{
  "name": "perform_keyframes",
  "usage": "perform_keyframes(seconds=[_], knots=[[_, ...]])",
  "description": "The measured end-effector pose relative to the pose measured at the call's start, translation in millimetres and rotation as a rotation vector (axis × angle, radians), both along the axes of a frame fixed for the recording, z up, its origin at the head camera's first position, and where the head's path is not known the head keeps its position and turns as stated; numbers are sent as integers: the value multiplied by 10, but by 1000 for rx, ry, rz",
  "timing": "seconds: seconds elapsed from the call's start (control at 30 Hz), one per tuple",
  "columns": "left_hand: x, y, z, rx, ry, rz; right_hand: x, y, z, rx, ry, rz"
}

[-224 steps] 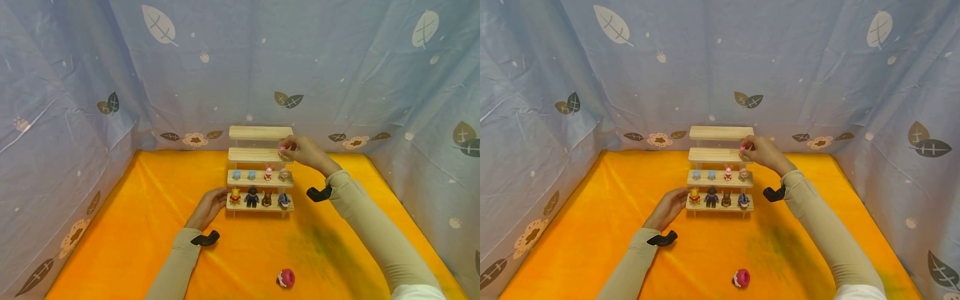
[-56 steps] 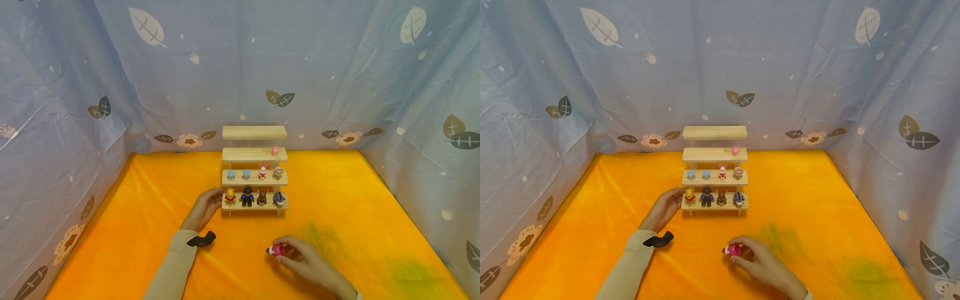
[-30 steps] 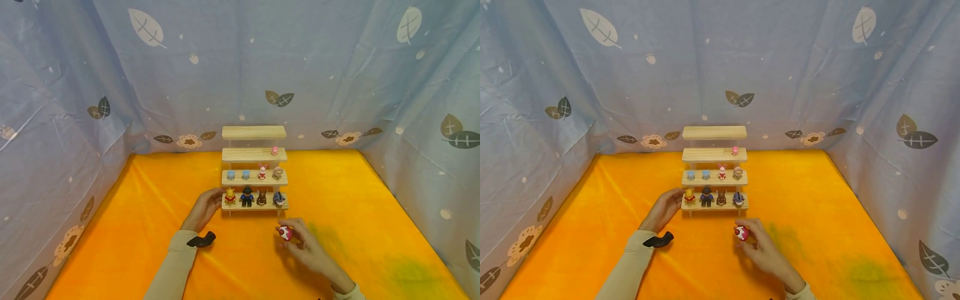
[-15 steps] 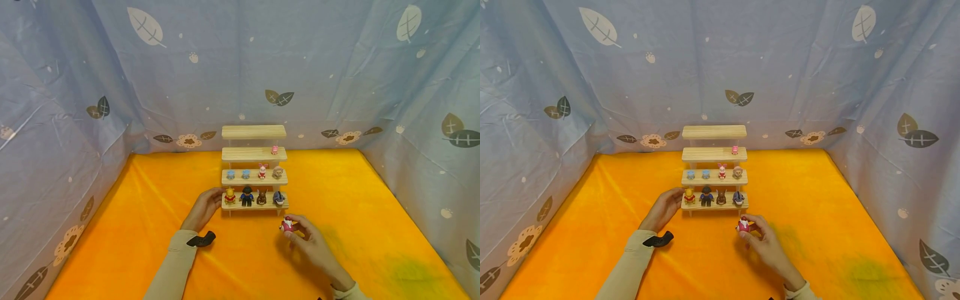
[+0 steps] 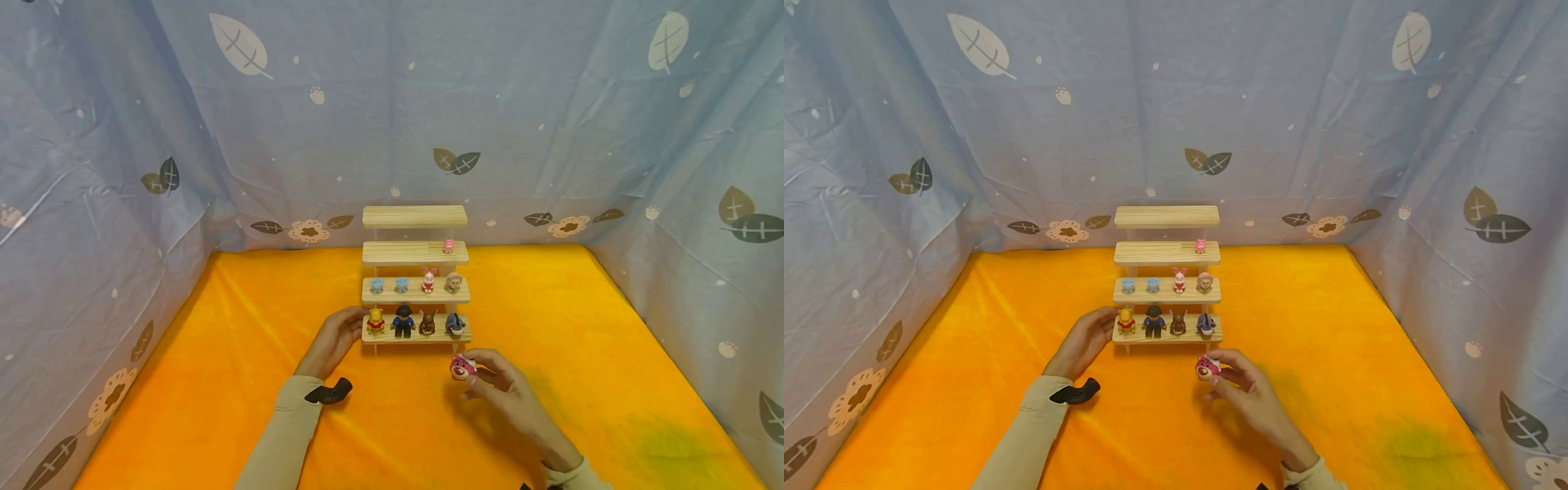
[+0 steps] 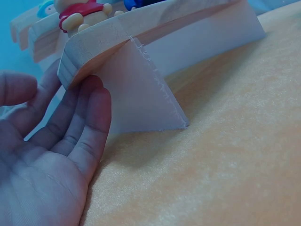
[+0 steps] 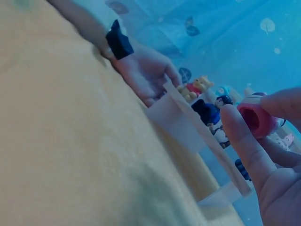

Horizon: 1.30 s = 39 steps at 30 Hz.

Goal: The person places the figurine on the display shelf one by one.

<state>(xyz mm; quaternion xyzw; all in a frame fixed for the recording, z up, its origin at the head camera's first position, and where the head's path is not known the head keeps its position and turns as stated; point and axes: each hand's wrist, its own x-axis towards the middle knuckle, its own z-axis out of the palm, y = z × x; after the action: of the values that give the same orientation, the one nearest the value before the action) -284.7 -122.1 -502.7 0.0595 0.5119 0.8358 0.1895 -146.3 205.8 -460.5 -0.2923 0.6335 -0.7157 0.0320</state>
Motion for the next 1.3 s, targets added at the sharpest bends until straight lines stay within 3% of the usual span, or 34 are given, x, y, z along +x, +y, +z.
perform_keyframes(seconds=[0.1, 0.3, 0.47, 0.73, 1.3], knots=[[-1, 4, -3, 4, 5, -2, -21, 0, 28, -8, -5, -12], [2, 9, 1, 3, 3, 4, -51, -12, 125, 57, -11, -163], [13, 7, 15, 0, -8, 9, -78, 2, 244, 113, -42, -224], [12, 1, 16, 1, -3, 3, -162, 6, 420, 137, -52, -240], [10, 6, 10, -1, -5, 8, -331, 41, 681, 197, 18, -248]])
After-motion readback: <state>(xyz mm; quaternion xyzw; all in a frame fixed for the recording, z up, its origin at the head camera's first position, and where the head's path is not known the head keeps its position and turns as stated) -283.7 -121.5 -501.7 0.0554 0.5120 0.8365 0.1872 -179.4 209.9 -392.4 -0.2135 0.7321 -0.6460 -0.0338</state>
